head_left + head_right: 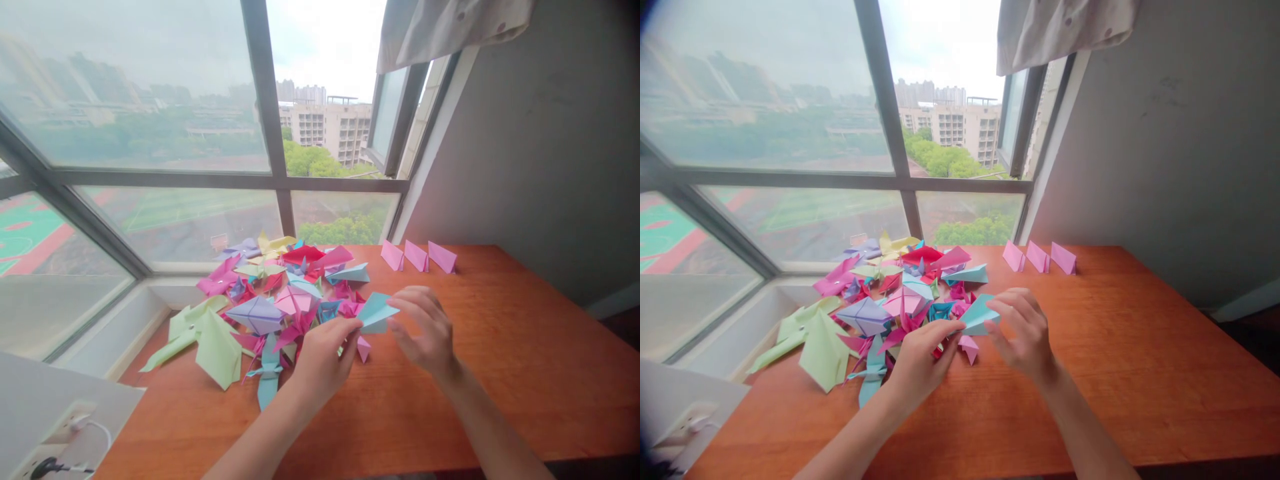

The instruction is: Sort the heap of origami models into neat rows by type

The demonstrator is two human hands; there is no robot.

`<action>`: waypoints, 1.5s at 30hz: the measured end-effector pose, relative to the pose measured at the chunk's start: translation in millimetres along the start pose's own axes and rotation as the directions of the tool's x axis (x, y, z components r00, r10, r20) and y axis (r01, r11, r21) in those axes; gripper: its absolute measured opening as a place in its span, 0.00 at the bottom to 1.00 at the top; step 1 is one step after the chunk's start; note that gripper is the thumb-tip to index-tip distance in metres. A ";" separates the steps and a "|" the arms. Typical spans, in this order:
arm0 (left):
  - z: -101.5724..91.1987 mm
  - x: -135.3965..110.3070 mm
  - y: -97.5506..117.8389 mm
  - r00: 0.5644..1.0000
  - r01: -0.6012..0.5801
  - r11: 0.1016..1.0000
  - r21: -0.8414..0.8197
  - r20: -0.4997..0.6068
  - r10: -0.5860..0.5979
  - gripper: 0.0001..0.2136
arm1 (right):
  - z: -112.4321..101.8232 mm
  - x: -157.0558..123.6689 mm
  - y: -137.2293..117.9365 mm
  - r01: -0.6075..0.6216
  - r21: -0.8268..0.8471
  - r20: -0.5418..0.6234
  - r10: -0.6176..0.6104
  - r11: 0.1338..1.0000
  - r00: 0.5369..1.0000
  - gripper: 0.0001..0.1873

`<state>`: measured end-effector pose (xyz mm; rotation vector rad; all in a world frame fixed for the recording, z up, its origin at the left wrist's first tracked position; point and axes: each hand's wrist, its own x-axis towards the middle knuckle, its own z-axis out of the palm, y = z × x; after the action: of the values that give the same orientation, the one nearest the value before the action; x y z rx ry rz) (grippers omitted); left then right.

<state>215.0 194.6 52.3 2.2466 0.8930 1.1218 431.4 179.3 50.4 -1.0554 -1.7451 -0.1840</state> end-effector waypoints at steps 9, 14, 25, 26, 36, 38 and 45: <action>-4.8 0.7 6.6 1.000 0.006 0.996 -0.087 0.003 -0.006 0.08 | -1.6 -1.4 -10.1 0.130 0.022 0.333 -0.130 0.991 0.934 0.08; -9.9 1.5 8.3 0.998 0.058 0.978 -0.203 -0.009 -0.061 0.07 | -18.4 -8.4 8.2 0.027 0.049 0.320 -0.041 0.998 0.947 0.08; -1.3 -1.8 6.0 0.952 0.292 0.771 -0.565 0.100 -0.288 0.10 | -56.7 -25.5 47.3 -0.336 0.109 0.369 0.276 0.936 0.888 0.07; -1.1 -1.4 6.3 0.952 0.295 0.779 -0.553 0.096 -0.292 0.10 | -62.7 -26.7 58.7 -0.374 0.058 0.301 0.341 0.925 0.891 0.08; 1.6 -2.9 16.6 0.976 0.204 0.884 -0.421 0.159 -0.149 0.09 | -128.7 -16.1 223.3 -0.748 -0.477 -0.400 0.644 0.462 0.653 0.09; 2.3 -2.6 18.1 0.975 0.192 0.909 -0.369 0.176 -0.135 0.09 | -126.0 -15.2 241.5 -0.749 -0.522 -0.386 0.670 0.409 0.634 0.08; 2.0 -4.1 16.8 0.973 0.154 0.938 -0.310 0.213 -0.089 0.10 | -103.2 -23.5 279.3 -0.703 -0.670 -0.303 0.778 0.237 0.551 0.12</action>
<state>220.6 180.0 60.0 1.9613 0.6987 0.8987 705.5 275.2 -19.5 -2.4692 -0.9815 -0.2323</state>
